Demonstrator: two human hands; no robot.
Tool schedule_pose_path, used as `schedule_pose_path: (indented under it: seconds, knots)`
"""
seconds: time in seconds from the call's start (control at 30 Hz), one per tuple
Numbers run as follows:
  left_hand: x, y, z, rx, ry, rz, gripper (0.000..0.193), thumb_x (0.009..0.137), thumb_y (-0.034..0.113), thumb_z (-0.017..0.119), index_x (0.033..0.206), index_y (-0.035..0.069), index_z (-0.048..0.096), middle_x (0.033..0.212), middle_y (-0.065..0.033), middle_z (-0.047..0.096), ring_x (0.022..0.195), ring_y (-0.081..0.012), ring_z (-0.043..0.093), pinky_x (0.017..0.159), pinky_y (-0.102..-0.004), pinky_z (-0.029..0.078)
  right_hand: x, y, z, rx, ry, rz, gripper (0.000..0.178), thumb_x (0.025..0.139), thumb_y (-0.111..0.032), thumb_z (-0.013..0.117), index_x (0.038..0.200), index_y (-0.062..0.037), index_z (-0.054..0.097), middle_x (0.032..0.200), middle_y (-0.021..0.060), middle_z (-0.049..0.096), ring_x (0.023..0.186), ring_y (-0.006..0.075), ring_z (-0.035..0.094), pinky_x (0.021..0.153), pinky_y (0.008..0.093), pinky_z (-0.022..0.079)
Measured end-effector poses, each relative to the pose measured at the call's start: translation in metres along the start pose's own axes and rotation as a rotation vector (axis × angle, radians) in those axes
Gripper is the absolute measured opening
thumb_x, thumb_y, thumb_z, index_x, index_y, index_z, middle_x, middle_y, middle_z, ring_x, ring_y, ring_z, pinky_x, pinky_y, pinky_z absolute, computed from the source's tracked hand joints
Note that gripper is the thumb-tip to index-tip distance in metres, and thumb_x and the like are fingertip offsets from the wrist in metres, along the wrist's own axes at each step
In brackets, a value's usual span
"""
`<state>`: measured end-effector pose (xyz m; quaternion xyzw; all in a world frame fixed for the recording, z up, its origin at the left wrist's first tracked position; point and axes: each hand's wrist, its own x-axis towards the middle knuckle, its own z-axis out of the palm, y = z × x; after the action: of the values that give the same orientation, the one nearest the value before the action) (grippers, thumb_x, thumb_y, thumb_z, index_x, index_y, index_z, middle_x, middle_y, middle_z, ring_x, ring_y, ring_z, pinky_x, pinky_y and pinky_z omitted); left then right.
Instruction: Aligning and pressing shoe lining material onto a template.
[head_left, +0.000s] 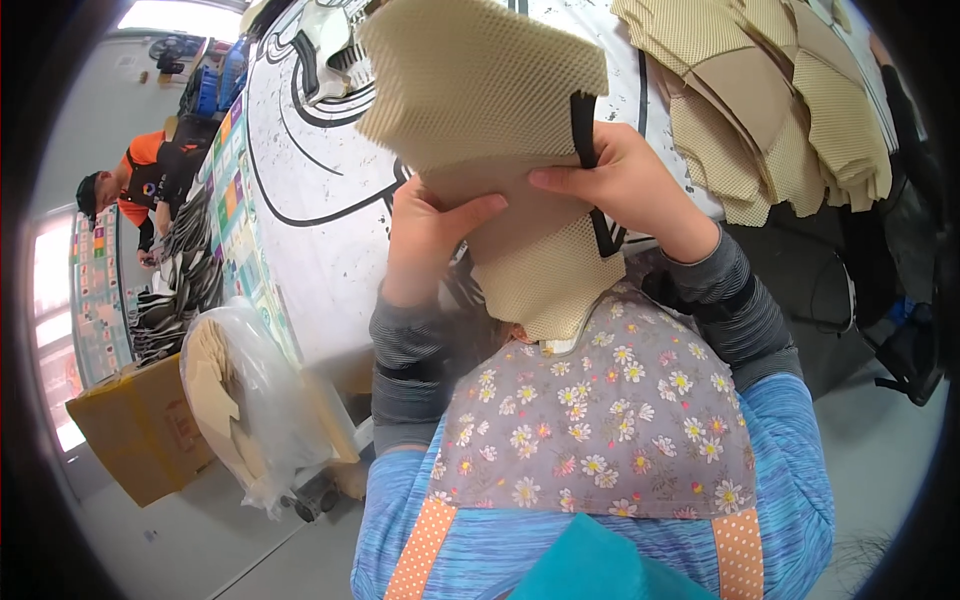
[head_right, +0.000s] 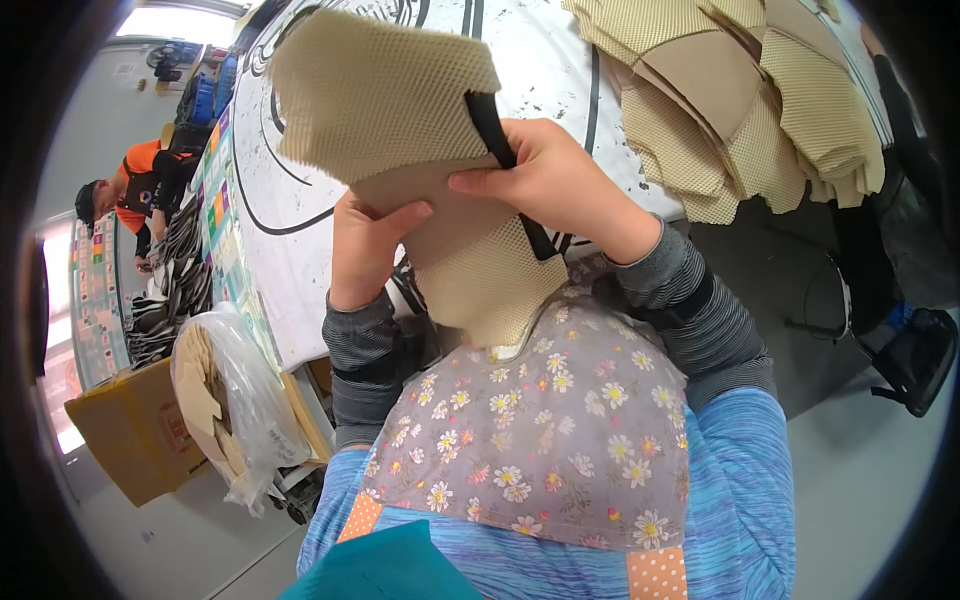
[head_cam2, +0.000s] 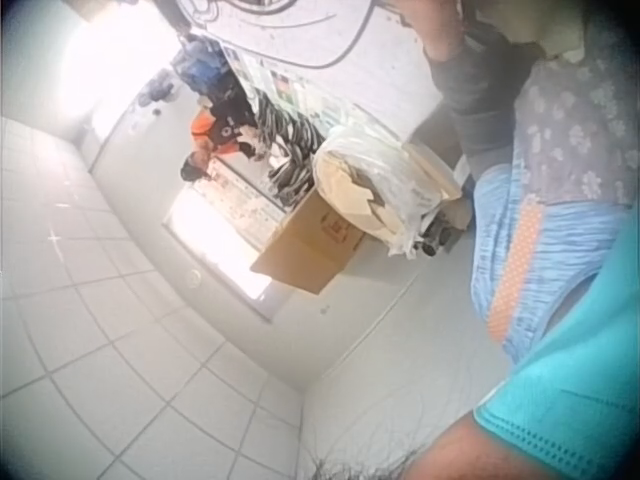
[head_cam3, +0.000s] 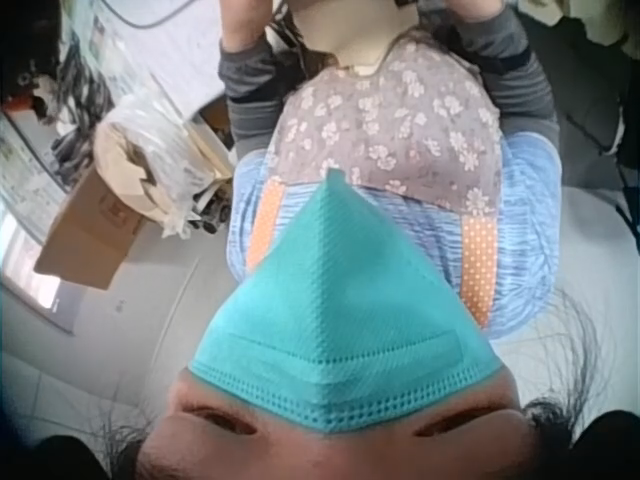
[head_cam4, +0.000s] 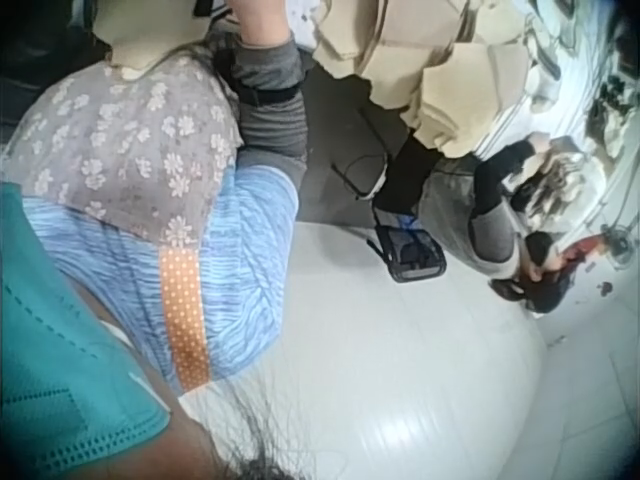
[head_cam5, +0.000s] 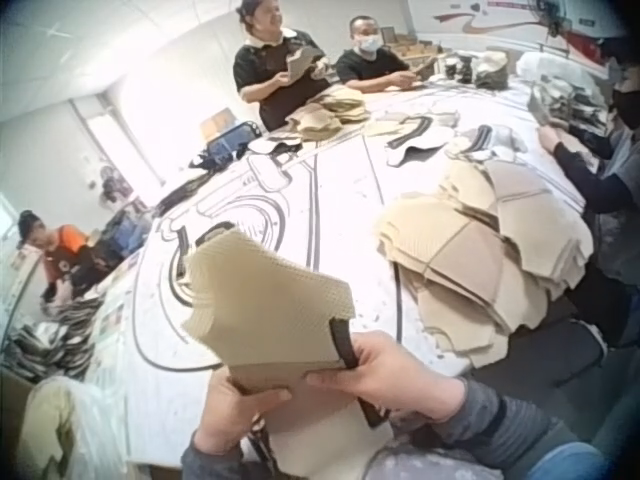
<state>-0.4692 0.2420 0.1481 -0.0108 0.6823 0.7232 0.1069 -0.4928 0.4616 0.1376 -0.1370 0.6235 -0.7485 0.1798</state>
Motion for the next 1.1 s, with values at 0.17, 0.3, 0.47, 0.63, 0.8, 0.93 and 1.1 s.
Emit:
schedule_pose_path:
  seconds: [0.17, 0.3, 0.47, 0.63, 0.8, 0.93, 1.1]
  knots:
    - [-0.003, -0.003, 0.002, 0.100, -0.048, 0.036, 0.031, 0.080, -0.002, 0.073, 0.110, -0.002, 0.064, 0.104, -0.0102, 0.069, 0.093, -0.0146, 0.065, 0.082, -0.0264, 0.052, -0.001, 0.007, -0.001, -0.010, -0.030, -0.007, 0.031, 0.082, -0.012, 0.074, 0.106, 0.0052, 0.065, 0.094, 0.0050, 0.069, 0.081, 0.0088, 0.060, 0.073, 0.0248, 0.049]
    - [-0.002, -0.007, 0.002, 0.063, -0.024, 0.055, 0.028, 0.083, 0.000, 0.071, 0.110, -0.003, 0.064, 0.105, -0.0103, 0.069, 0.094, -0.0148, 0.065, 0.083, -0.0274, 0.052, -0.001, 0.007, 0.002, -0.082, -0.011, -0.008, 0.031, 0.082, -0.013, 0.074, 0.106, 0.0051, 0.065, 0.091, 0.0060, 0.069, 0.079, 0.0093, 0.060, 0.071, 0.0249, 0.049]
    - [0.000, -0.010, 0.000, -0.092, -0.014, 0.034, 0.027, 0.085, 0.002, 0.069, 0.111, -0.003, 0.063, 0.104, -0.0101, 0.069, 0.095, -0.0150, 0.065, 0.085, -0.0277, 0.051, -0.002, 0.000, 0.001, -0.082, 0.012, -0.005, 0.030, 0.086, -0.018, 0.072, 0.105, 0.0049, 0.066, 0.083, 0.0042, 0.068, 0.076, 0.0079, 0.058, 0.068, 0.0243, 0.048]
    - [-0.004, -0.003, -0.005, 0.075, -0.027, 0.016, 0.031, 0.084, -0.001, 0.068, 0.113, -0.004, 0.061, 0.108, -0.0098, 0.068, 0.097, -0.0167, 0.064, 0.087, -0.0300, 0.050, 0.001, -0.002, -0.013, -0.155, -0.097, 0.122, 0.033, 0.089, -0.024, 0.070, 0.105, 0.0044, 0.065, 0.081, 0.0013, 0.064, 0.075, 0.0064, 0.056, 0.066, 0.0232, 0.047]
    - [-0.001, 0.013, -0.006, 0.191, -0.101, 0.052, 0.036, 0.081, -0.003, 0.071, 0.115, -0.005, 0.060, 0.108, -0.0110, 0.067, 0.094, -0.0158, 0.065, 0.083, -0.0294, 0.052, 0.012, -0.010, -0.007, -0.021, 0.007, -0.156, 0.034, 0.086, -0.019, 0.072, 0.110, 0.0034, 0.062, 0.094, 0.0024, 0.065, 0.084, 0.0071, 0.057, 0.074, 0.0238, 0.049]
    - [0.002, 0.031, -0.006, 0.038, -0.018, 0.280, 0.042, 0.077, -0.010, 0.071, 0.116, -0.005, 0.056, 0.110, -0.0138, 0.066, 0.095, -0.0186, 0.065, 0.082, -0.0308, 0.055, 0.018, -0.007, 0.001, 0.001, -0.096, -0.232, 0.037, 0.083, -0.013, 0.074, 0.114, 0.0026, 0.061, 0.099, 0.0038, 0.067, 0.089, 0.0081, 0.059, 0.080, 0.0255, 0.049]
    - [-0.002, 0.043, -0.006, 0.093, 0.015, 0.340, 0.049, 0.073, -0.013, 0.074, 0.117, -0.004, 0.053, 0.108, -0.0137, 0.066, 0.098, -0.0198, 0.065, 0.083, -0.0313, 0.055, 0.016, -0.011, 0.002, -0.015, -0.169, -0.214, 0.041, 0.083, -0.006, 0.073, 0.121, 0.0018, 0.058, 0.109, 0.0036, 0.066, 0.098, 0.0083, 0.059, 0.088, 0.0264, 0.048]
